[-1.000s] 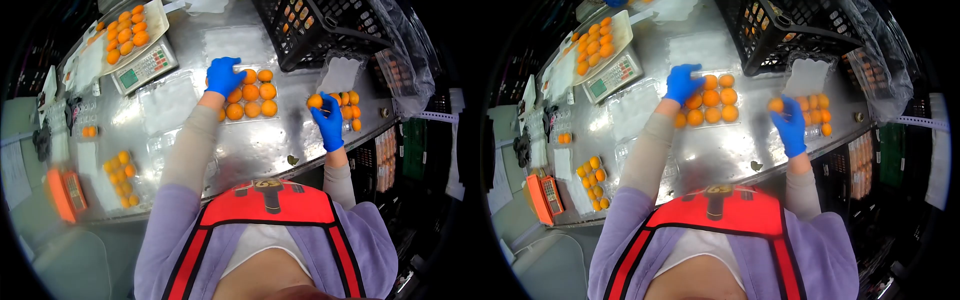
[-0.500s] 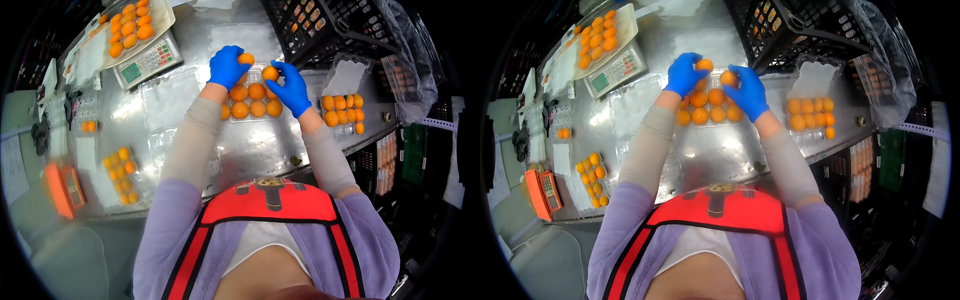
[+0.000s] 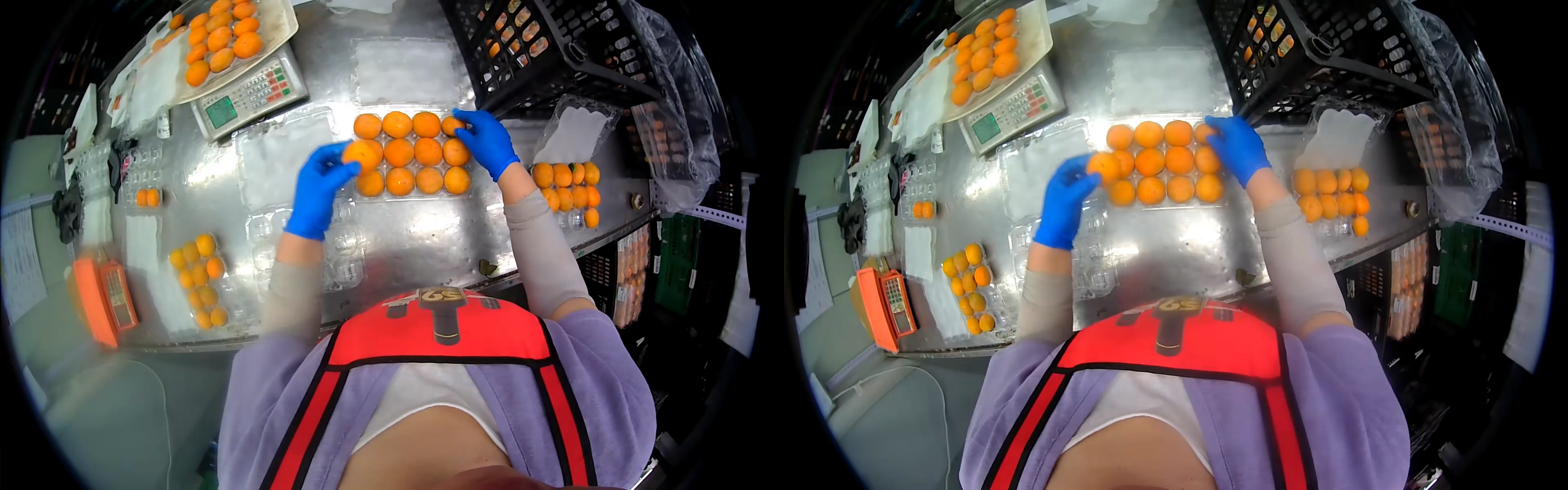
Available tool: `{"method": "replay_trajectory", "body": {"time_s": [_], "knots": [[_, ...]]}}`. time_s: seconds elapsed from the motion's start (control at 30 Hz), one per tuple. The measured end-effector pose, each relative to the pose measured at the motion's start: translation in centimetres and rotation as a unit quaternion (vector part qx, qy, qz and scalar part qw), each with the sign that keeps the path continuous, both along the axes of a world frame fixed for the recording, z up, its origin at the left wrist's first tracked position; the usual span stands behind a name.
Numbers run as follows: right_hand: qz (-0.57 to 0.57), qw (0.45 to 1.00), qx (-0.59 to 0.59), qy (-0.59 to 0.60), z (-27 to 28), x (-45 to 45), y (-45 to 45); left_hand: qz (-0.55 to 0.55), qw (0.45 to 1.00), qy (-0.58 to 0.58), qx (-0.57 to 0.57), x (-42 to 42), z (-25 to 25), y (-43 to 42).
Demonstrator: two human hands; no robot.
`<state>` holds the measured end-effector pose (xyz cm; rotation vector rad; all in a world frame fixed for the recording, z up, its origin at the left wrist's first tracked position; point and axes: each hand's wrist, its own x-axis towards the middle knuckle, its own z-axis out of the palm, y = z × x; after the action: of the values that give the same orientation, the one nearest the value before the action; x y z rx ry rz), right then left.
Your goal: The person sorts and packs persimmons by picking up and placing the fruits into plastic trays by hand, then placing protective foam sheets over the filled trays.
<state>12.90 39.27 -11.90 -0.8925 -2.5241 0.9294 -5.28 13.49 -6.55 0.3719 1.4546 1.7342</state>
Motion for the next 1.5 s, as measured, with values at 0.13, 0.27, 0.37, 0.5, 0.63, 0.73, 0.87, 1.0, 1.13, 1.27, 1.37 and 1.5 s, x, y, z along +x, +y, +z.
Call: {"method": "replay_trajectory", "body": {"time_s": [0.13,0.27,0.37,0.5,0.63,0.73,0.87,1.0,1.13,1.27,1.37,1.5], "knots": [[-0.016,0.999,-0.024,0.017,-0.4,0.9,-0.2,-0.046,0.995,-0.083,-0.013,4.9,-0.6,-0.5],[0.010,0.993,0.048,0.111,-1.0,1.8,-0.7,-0.061,0.995,-0.076,-0.032,7.3,-1.6,0.2],[-0.002,0.984,-0.040,0.173,1.4,2.8,-3.4,-0.078,0.995,-0.022,-0.051,8.0,-1.6,0.8],[0.052,0.878,-0.450,0.153,4.4,5.1,-10.1,-0.107,0.978,0.174,-0.037,9.9,-2.8,2.4],[-0.115,0.871,-0.423,0.221,4.7,9.9,-9.8,-0.166,0.942,0.291,0.029,11.7,-1.7,3.8],[-0.248,0.863,-0.331,0.290,3.4,17.0,-5.1,-0.134,0.937,0.322,0.017,10.2,-1.2,3.0],[-0.360,0.895,-0.220,0.145,1.3,26.2,-0.7,0.046,0.917,0.386,-0.089,4.6,-1.8,-0.8],[-0.371,0.889,-0.253,0.091,-0.8,29.4,0.5,0.257,0.797,0.504,-0.212,-3.8,-4.1,-9.0],[-0.276,0.960,-0.028,0.030,-4.2,30.3,2.3,0.271,0.767,0.433,-0.388,-6.5,-6.3,-15.2],[-0.310,0.942,0.084,-0.094,-1.5,27.6,0.5,0.167,0.831,0.353,-0.397,-4.9,-7.4,-17.1],[-0.277,0.942,0.192,0.006,-0.4,26.4,0.0,0.162,0.816,0.365,-0.419,-3.7,-8.1,-18.5],[-0.213,0.954,0.088,0.191,3.0,20.7,-2.3,0.162,0.822,0.374,-0.397,-0.6,-7.7,-21.9]]}}
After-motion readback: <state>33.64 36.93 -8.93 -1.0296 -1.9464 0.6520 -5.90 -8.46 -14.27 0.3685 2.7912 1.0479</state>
